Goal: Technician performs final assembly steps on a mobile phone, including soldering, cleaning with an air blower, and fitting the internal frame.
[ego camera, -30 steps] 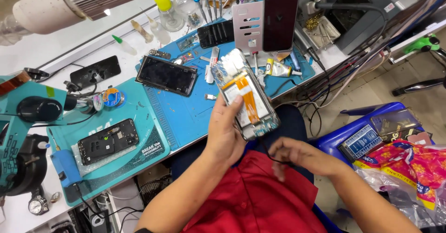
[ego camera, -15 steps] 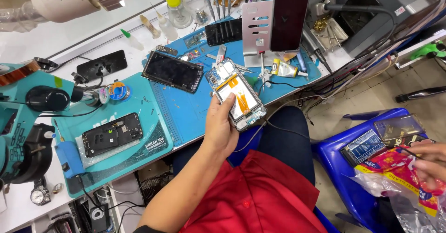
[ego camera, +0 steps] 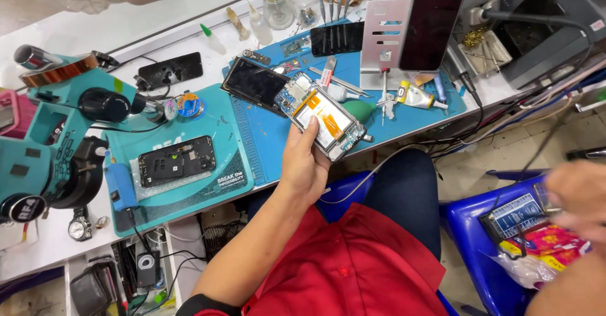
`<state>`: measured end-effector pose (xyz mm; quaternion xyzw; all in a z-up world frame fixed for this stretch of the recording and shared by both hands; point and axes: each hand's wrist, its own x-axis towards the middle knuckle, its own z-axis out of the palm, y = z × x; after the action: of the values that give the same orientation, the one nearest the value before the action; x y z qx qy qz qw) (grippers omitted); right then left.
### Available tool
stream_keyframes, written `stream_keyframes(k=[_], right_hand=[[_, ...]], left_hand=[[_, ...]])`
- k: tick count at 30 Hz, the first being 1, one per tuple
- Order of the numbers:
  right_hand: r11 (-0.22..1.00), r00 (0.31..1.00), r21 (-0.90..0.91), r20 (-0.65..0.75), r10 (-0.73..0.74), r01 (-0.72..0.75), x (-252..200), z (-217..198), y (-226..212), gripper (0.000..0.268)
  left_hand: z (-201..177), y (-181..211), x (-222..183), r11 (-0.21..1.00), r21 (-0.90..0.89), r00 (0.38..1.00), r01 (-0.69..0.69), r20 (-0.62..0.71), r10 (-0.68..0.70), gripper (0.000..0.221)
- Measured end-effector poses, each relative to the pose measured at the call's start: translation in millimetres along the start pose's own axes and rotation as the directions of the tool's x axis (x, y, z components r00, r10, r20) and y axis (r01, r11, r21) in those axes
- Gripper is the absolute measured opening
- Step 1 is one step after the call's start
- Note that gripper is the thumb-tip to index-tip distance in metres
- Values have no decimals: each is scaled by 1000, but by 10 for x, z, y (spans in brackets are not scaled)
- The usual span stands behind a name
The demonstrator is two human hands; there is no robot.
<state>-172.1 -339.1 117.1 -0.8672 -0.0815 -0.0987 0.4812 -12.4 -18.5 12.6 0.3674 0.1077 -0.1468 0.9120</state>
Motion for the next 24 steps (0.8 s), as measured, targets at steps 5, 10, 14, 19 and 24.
stream_keyframes(k=[5, 10, 14, 19, 24], right_hand=[[972, 991, 194, 7, -134, 130, 559, 1177, 90, 33], [974, 983, 189, -157, -98, 128, 809, 1880, 204, 26], [907, 885, -176, -212, -414, 382, 1028, 2021, 81, 39], [770, 847, -455, -58, -528, 448, 1136, 2141, 210, 48], [937, 948, -196, -71, -309, 291, 1072, 2229, 158, 50]], left_hand=[[129, 228, -107, 998, -19, 998, -55, 8, 56, 58], [40, 242, -31, 992, 26, 991, -123, -40, 124, 68], [40, 265, -12, 989, 31, 987, -143, -70, 145, 69], [-56, 296, 19, 986, 32, 983, -161, -88, 163, 73], [9, 338, -1, 986, 7, 982, -167, -90, 167, 69]])
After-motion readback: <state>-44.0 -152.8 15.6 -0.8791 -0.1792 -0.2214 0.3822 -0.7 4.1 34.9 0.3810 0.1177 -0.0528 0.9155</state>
